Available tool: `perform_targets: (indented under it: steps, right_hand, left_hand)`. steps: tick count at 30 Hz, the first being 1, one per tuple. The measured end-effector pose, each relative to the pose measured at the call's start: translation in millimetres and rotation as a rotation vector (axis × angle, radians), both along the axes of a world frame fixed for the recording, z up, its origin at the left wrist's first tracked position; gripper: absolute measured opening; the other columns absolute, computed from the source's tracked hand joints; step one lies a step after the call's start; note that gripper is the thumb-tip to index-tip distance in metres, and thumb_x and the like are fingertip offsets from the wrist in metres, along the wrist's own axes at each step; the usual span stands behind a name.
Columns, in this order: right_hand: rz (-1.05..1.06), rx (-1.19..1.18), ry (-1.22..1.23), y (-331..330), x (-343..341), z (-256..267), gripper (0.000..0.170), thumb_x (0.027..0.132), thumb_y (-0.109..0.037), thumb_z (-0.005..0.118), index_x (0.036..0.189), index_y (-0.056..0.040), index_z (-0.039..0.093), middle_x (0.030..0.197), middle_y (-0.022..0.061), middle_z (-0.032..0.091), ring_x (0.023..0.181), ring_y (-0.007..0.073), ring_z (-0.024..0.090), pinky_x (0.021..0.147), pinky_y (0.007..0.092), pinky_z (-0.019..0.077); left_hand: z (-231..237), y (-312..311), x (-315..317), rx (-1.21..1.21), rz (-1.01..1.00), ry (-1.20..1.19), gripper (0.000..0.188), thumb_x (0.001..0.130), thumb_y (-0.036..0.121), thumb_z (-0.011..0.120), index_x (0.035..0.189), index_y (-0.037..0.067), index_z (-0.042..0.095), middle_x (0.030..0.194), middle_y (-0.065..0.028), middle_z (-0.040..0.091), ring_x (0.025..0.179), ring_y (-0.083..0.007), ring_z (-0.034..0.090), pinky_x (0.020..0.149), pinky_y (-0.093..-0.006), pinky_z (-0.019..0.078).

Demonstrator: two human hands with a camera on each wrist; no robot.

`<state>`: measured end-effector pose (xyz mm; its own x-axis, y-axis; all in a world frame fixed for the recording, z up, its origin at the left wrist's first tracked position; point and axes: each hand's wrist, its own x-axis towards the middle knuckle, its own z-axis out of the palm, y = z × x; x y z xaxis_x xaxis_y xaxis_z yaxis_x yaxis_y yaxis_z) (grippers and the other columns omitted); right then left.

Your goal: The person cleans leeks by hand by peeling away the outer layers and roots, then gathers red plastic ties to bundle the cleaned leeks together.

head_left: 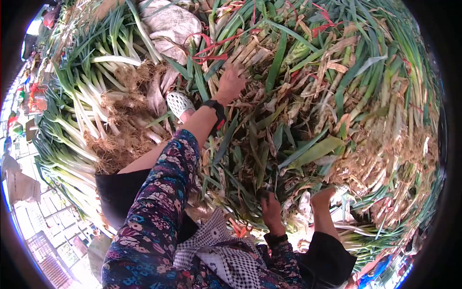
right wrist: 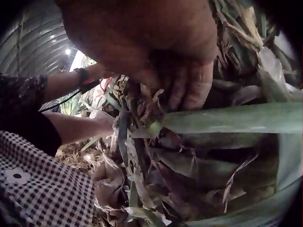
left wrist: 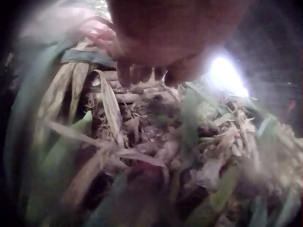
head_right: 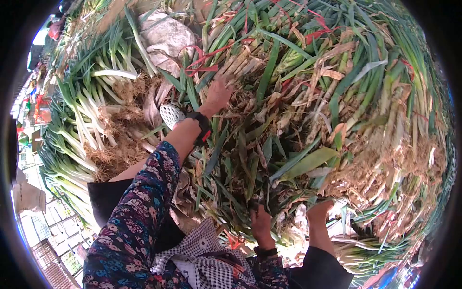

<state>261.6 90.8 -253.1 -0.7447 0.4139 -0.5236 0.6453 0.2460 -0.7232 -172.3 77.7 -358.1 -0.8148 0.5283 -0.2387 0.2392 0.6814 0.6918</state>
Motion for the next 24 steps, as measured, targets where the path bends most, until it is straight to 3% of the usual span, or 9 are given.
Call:
perform_targets:
  steps: [2, 6, 7, 12, 13, 16, 18, 20, 24]
  right_hand:
    - [0.004, -0.037, -0.042, -4, -7, -5, 0.025, 0.089, -0.011, 0.055, 0.112, -0.0015, 0.053, 0.095, 0.0236, 0.064, 0.09, 0.0414, 0.062, 0.073, 0.0432, 0.0488]
    - [0.035, -0.083, -0.079, -8, -21, -5, 0.023, 0.089, -0.009, 0.054, 0.111, -0.0026, 0.051, 0.092, 0.0252, 0.062, 0.089, 0.0447, 0.059, 0.073, 0.0463, 0.0475]
    - [0.051, -0.058, -0.058, -10, -20, -9, 0.024, 0.088, -0.009, 0.054, 0.111, -0.0021, 0.051, 0.093, 0.0255, 0.062, 0.09, 0.0451, 0.059, 0.074, 0.0469, 0.0471]
    - [0.063, -0.072, -0.052, -10, -30, -4, 0.025, 0.089, -0.009, 0.054, 0.112, -0.0009, 0.051, 0.094, 0.0254, 0.062, 0.09, 0.0442, 0.059, 0.074, 0.0467, 0.0472]
    - [0.013, -0.066, -0.036, -10, -35, 0, 0.026, 0.089, -0.01, 0.053, 0.113, -0.0009, 0.05, 0.094, 0.0245, 0.063, 0.089, 0.0413, 0.061, 0.074, 0.0449, 0.0479]
    - [-0.123, -0.058, 0.06, -7, -43, 10, 0.027, 0.093, -0.013, 0.052, 0.117, -0.0006, 0.05, 0.1, 0.0188, 0.064, 0.089, 0.0298, 0.064, 0.078, 0.0378, 0.0491]
    - [-0.411, 0.073, 0.253, 2, -57, 32, 0.027, 0.094, -0.013, 0.051, 0.117, 0.001, 0.051, 0.108, 0.0144, 0.061, 0.095, 0.0246, 0.061, 0.085, 0.0351, 0.0476]
    - [-0.593, 0.064, 0.309, 16, -74, 74, 0.029, 0.095, -0.013, 0.05, 0.12, 0.0021, 0.049, 0.116, 0.0135, 0.056, 0.102, 0.0234, 0.057, 0.091, 0.0344, 0.0446]
    - [-0.354, -0.079, 0.411, 21, -80, 108, 0.052, 0.089, -0.006, 0.054, 0.136, 0.0008, 0.034, 0.129, 0.014, 0.047, 0.114, 0.0232, 0.05, 0.097, 0.034, 0.0412]
  left_hand:
    - [8, -1, -14, -0.048, 0.014, 0.562, 0.061, 0.075, 0.019, 0.071, 0.129, 0.007, 0.045, 0.136, -0.0211, 0.04, 0.124, -0.0394, 0.04, 0.101, -0.0473, 0.0333]
    - [20, -15, -60, -0.28, 0.101, 0.966, 0.079, 0.073, 0.018, 0.072, 0.141, 0.011, 0.033, 0.146, -0.0158, 0.027, 0.133, -0.0346, 0.031, 0.108, -0.0543, 0.0194]
    - [11, -24, -74, -0.401, 0.138, 0.878, 0.073, 0.083, 0.013, 0.059, 0.145, 0.013, 0.022, 0.141, -0.0159, 0.036, 0.131, -0.033, 0.035, 0.108, -0.0605, 0.0154]
    - [52, -34, -81, -0.231, -0.042, 0.123, 0.036, 0.08, 0.021, 0.067, 0.111, 0.007, 0.059, 0.083, -0.0136, 0.066, 0.081, -0.0283, 0.065, 0.068, -0.0397, 0.0518]
    - [27, -38, -61, -0.036, -0.278, 0.503, 0.032, 0.079, 0.022, 0.069, 0.104, 0.005, 0.06, 0.081, -0.0139, 0.066, 0.073, -0.0285, 0.065, 0.061, -0.0401, 0.0517]
    - [84, 2, 48, -0.24, -0.808, 0.066, 0.019, 0.075, 0.02, 0.064, 0.087, 0.005, 0.059, 0.077, -0.0124, 0.064, 0.075, -0.0335, 0.065, 0.061, -0.0421, 0.0522]
    - [72, -8, 137, -0.002, -1.375, 0.23, 0.016, 0.078, 0.017, 0.061, 0.083, 0.002, 0.06, 0.074, -0.015, 0.063, 0.073, -0.0361, 0.064, 0.062, -0.0463, 0.0511]
    - [144, -11, 176, 0.15, -1.18, -0.466, 0.016, 0.081, 0.015, 0.058, 0.084, 0.0, 0.061, 0.076, -0.0174, 0.064, 0.073, -0.0386, 0.063, 0.063, -0.0461, 0.0506]
    - [188, -10, 181, 0.363, -0.992, -0.498, 0.018, 0.082, 0.015, 0.059, 0.086, -0.003, 0.06, 0.071, -0.0133, 0.064, 0.069, -0.0303, 0.064, 0.06, -0.0399, 0.0501]
